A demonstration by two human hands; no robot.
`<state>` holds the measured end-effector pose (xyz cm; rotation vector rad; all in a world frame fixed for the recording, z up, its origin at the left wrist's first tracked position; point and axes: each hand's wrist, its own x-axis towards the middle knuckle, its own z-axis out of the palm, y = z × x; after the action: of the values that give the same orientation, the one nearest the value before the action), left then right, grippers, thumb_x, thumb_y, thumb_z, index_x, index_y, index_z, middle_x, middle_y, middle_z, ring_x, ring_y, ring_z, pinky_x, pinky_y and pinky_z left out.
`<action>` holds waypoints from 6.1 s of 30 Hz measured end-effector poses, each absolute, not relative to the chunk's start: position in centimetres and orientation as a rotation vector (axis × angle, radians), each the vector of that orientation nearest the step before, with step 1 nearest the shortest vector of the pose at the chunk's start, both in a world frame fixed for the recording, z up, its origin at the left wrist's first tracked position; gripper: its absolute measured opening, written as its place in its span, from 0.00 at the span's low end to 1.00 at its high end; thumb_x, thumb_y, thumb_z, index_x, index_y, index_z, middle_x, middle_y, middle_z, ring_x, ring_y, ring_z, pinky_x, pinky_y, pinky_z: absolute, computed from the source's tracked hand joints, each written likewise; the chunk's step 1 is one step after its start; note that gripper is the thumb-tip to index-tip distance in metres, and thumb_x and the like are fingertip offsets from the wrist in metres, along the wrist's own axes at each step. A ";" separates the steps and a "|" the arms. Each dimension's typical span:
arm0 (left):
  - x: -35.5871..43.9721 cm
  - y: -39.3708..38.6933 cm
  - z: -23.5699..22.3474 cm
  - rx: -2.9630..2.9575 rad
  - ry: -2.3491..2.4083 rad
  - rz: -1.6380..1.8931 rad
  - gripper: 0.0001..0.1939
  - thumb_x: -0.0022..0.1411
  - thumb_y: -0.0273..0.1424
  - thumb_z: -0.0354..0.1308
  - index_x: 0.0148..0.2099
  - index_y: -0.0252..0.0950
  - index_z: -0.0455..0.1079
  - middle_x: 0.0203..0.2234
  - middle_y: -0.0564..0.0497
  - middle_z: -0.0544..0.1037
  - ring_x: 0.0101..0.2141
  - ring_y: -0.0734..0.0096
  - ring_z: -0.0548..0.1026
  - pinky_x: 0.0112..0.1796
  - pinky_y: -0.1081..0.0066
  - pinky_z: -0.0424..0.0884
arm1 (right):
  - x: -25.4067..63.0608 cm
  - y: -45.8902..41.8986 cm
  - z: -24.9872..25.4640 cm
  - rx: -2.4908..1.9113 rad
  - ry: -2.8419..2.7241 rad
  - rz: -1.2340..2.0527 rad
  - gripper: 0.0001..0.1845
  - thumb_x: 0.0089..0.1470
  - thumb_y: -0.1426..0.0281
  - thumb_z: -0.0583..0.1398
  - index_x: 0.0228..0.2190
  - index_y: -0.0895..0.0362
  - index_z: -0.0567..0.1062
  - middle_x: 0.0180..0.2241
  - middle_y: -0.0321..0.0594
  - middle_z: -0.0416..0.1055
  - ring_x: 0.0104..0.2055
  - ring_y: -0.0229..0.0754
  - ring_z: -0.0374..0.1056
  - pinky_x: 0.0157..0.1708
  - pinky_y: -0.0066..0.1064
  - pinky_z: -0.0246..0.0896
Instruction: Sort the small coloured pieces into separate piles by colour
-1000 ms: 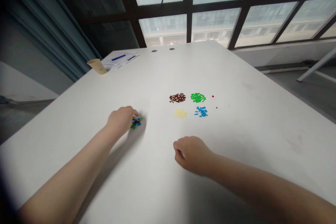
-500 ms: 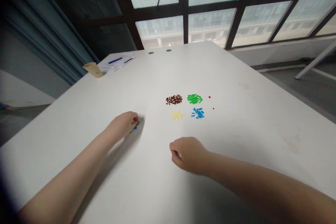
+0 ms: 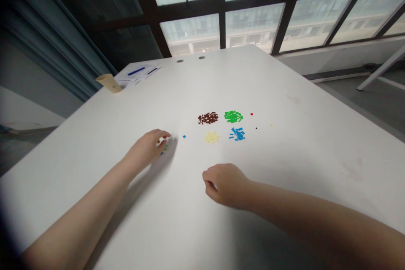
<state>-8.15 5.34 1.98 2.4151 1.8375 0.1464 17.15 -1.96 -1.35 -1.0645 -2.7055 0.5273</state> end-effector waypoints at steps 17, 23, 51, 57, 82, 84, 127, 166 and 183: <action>-6.3 5.2 0.0 2.479 1.403 0.352 0.14 0.57 0.22 0.46 0.40 0.34 0.72 0.37 0.43 0.75 0.40 0.64 0.70 0.43 0.65 0.64 | 17.2 -1.9 -1.4 -1.036 -2.716 0.511 0.07 0.48 0.75 0.51 0.22 0.57 0.66 0.23 0.35 0.67 0.25 0.35 0.56 0.25 0.28 0.41; -3.7 2.9 1.5 1.417 1.227 0.690 0.07 0.52 0.27 0.57 0.36 0.33 0.69 0.33 0.49 0.77 0.34 0.71 0.73 0.40 0.70 0.67 | 17.1 -1.9 -1.1 -1.070 -2.715 0.534 0.07 0.47 0.75 0.51 0.22 0.57 0.67 0.23 0.36 0.67 0.25 0.35 0.56 0.25 0.28 0.42; -1.2 -0.2 -0.5 0.654 0.824 0.598 0.14 0.47 0.25 0.64 0.38 0.33 0.67 0.32 0.52 0.75 0.33 0.79 0.73 0.40 0.77 0.65 | 18.3 -0.5 0.1 -0.991 -2.321 0.391 0.08 0.54 0.69 0.54 0.32 0.56 0.73 0.28 0.40 0.69 0.33 0.39 0.61 0.36 0.30 0.54; -1.1 0.0 -0.5 0.760 0.852 0.537 0.11 0.51 0.30 0.61 0.38 0.33 0.68 0.34 0.49 0.74 0.33 0.76 0.73 0.42 0.71 0.64 | 23.0 3.7 3.5 -1.791 -2.486 0.062 0.12 0.54 0.67 0.53 0.28 0.57 0.75 0.28 0.43 0.70 0.32 0.42 0.64 0.30 0.31 0.51; -5.6 3.5 3.6 1.658 1.425 0.685 0.10 0.58 0.33 0.48 0.39 0.35 0.66 0.32 0.48 0.73 0.31 0.72 0.69 0.33 0.71 0.65 | 22.0 1.5 4.9 -2.041 -2.610 -0.046 0.13 0.56 0.74 0.47 0.31 0.58 0.70 0.31 0.45 0.71 0.33 0.45 0.67 0.26 0.31 0.50; -7.7 4.6 4.8 2.060 1.801 0.701 0.12 0.59 0.30 0.45 0.41 0.36 0.67 0.37 0.47 0.72 0.38 0.66 0.68 0.40 0.66 0.63 | 20.7 -0.4 4.4 -1.918 -2.738 0.149 0.13 0.56 0.74 0.46 0.30 0.57 0.70 0.28 0.44 0.72 0.29 0.44 0.67 0.24 0.31 0.50; -1.5 -1.0 2.1 1.723 0.998 0.560 0.09 0.57 0.33 0.54 0.40 0.37 0.64 0.31 0.49 0.77 0.33 0.71 0.74 0.33 0.71 0.67 | 18.5 -3.5 2.3 -1.578 -2.826 0.531 0.13 0.54 0.67 0.49 0.26 0.58 0.70 0.23 0.42 0.71 0.23 0.40 0.66 0.21 0.28 0.45; -1.2 -0.7 0.0 1.570 0.853 0.536 0.16 0.56 0.29 0.54 0.48 0.37 0.60 0.35 0.47 0.74 0.33 0.74 0.70 0.34 0.73 0.64 | 23.9 11.3 1.2 -2.267 -2.099 0.192 0.12 0.46 0.71 0.54 0.30 0.55 0.77 0.33 0.44 0.73 0.33 0.42 0.67 0.27 0.28 0.55; -12.7 6.8 3.7 2.029 2.145 -0.276 0.14 0.51 0.27 0.49 0.39 0.38 0.71 0.37 0.46 0.76 0.36 0.60 0.72 0.33 0.69 0.64 | 18.5 -4.7 2.7 -1.497 -2.731 0.695 0.13 0.50 0.69 0.50 0.19 0.57 0.69 0.20 0.36 0.68 0.21 0.34 0.57 0.21 0.28 0.40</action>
<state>-12.69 6.80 3.73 2.0290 2.1447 -0.2761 18.52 -4.72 2.73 -1.4970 -2.7313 0.6948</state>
